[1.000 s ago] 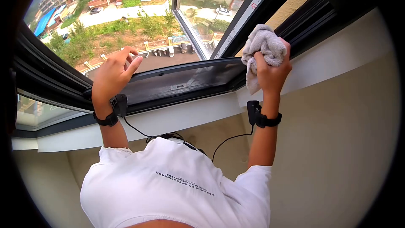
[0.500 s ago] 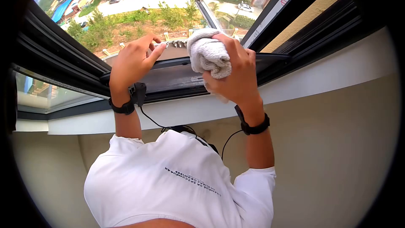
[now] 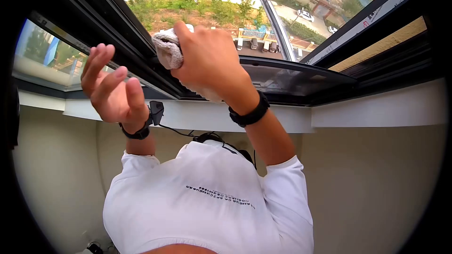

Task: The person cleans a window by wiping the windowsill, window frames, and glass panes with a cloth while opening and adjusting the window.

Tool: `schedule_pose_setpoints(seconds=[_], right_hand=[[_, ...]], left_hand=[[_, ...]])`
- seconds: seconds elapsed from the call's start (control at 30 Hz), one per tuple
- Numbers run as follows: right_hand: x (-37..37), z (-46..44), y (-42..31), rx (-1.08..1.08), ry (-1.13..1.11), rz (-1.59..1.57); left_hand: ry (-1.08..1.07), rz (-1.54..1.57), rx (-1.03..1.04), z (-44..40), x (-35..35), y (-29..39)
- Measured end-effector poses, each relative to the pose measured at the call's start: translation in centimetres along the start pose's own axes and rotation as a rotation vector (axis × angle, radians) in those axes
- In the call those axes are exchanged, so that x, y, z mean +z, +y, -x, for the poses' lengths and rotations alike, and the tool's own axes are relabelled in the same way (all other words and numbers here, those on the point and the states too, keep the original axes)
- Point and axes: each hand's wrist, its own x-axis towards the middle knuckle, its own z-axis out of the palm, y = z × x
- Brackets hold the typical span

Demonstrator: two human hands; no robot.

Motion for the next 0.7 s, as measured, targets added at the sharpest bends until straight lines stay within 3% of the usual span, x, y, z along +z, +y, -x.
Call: schedule_pose_setpoints(seconds=[0.03,0.13,0.3,0.4,0.6,0.7], right_hand=[[1.0,-0.8,-1.0,0.008,0.007,0.034],[2.7,-1.8,-2.2,0.044,0.057,0.130],[3.6,-0.6,-1.0,0.037,0.172,0.110],[3.3,0.3,0.3,0.038,0.144,-0.099],[3.0,3.4,3.1,-0.073,0.366,-0.006],[1.3,5.6,7.3,-0.070,0.397,0.005]], left_hand=[[0.148,0.081,-0.019,-0.2,-0.4,-1.9],[0.131,-0.124,-0.204,-1.2,-1.5,-4.6],[0.036,-0.228,-0.258,-0.7,1.6,-7.0],[0.062,-0.208,-0.279,-0.5,2.3,-6.9],[0.007,-0.468,-0.223,-0.2,1.5,-7.4],[0.095,-0.381,-0.243,0.2,3.1,-7.0]])
